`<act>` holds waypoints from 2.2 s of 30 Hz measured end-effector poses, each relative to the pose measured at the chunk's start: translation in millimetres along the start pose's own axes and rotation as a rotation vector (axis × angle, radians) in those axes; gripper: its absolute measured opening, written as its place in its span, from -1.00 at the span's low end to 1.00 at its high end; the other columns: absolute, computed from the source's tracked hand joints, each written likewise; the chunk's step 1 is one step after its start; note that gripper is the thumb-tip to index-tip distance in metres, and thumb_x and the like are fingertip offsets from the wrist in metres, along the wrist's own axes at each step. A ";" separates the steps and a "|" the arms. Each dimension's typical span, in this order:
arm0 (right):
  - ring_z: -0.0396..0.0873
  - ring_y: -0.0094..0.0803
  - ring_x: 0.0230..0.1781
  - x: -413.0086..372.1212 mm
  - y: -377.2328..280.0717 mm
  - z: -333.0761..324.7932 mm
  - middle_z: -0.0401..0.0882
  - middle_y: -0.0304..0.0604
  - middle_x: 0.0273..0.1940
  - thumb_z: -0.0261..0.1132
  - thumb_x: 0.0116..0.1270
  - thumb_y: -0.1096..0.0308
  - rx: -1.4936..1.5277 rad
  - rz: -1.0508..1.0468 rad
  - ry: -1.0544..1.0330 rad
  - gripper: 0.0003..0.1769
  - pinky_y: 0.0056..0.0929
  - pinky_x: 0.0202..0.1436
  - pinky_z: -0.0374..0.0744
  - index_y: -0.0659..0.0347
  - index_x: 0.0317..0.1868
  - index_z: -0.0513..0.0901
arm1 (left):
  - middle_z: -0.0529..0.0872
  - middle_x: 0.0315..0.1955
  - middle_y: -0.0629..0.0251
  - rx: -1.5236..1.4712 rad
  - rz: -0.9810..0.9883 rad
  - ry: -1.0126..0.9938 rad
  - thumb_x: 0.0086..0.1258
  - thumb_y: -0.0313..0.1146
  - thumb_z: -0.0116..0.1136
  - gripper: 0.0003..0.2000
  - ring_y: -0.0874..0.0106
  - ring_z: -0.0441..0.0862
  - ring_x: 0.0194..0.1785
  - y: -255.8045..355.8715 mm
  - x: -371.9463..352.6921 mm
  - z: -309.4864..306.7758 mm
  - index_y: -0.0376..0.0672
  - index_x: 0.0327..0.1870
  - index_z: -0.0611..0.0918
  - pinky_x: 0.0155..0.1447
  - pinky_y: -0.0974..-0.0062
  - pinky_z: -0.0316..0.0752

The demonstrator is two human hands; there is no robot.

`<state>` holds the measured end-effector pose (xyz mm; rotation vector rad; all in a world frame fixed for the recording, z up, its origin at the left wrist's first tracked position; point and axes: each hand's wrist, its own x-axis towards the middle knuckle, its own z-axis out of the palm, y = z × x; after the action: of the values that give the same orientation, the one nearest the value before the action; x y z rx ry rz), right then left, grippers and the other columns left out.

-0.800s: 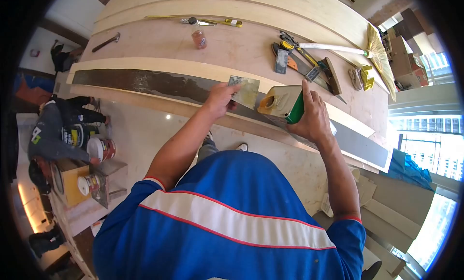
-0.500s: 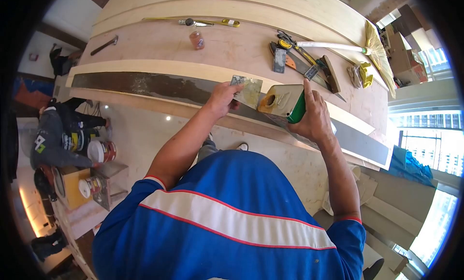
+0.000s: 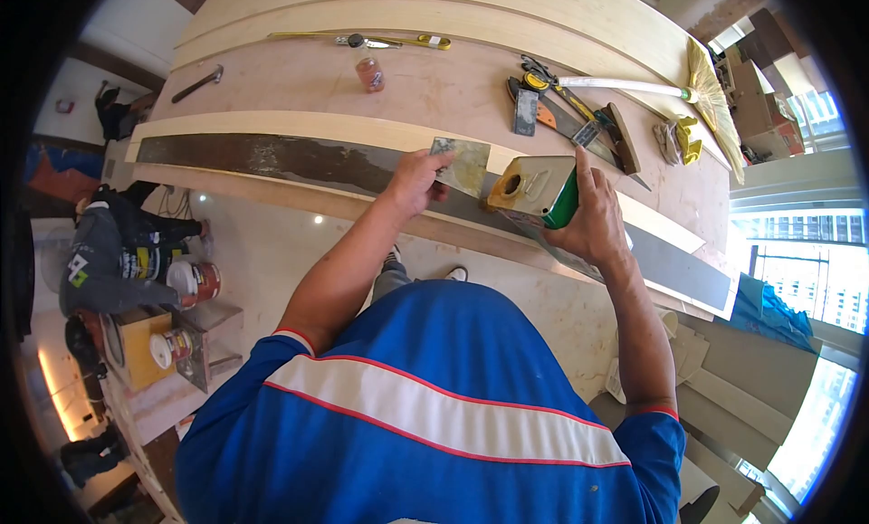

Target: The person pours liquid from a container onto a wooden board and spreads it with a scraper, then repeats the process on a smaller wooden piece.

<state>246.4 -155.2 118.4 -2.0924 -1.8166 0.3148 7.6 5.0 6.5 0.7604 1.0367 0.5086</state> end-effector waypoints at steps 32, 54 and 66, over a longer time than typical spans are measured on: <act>0.50 0.10 0.09 0.8 6.0 -15.2 0.51 0.15 0.05 0.58 -0.35 0.29 -0.074 0.017 -0.153 0.38 -0.14 0.25 0.50 0.31 0.56 0.03 | 0.62 -0.46 0.40 0.016 -0.033 -0.008 0.37 -0.22 0.27 -0.84 0.51 0.50 -0.58 -0.5 7.9 -2.9 -0.09 -0.21 0.62 -0.56 0.46 0.45; 0.50 -0.19 0.19 -53.4 49.0 -31.0 0.45 0.10 0.25 0.58 -0.27 0.41 0.550 0.206 0.432 0.41 -0.29 0.35 0.44 0.26 0.60 -0.10 | 0.62 -0.62 0.15 0.567 0.105 0.145 0.38 -0.28 0.15 -0.78 0.30 0.62 -0.58 -45.2 8.9 22.1 -0.29 -0.32 0.59 -0.49 0.27 0.50; 0.20 0.00 0.47 -134.4 133.0 0.6 0.16 0.23 0.47 0.62 -0.24 0.24 0.259 0.354 0.524 0.42 -0.16 0.53 0.20 0.26 0.60 -0.09 | 0.70 -0.43 -0.16 1.108 0.554 0.184 0.22 -0.33 0.14 -0.79 -0.10 0.69 -0.28 -65.7 23.0 36.9 -0.35 -0.39 0.63 -0.11 0.06 0.59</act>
<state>346.4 -303.2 56.3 -2.0530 -1.0519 0.0675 52.6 -33.0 -46.0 2.0491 1.2601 0.4471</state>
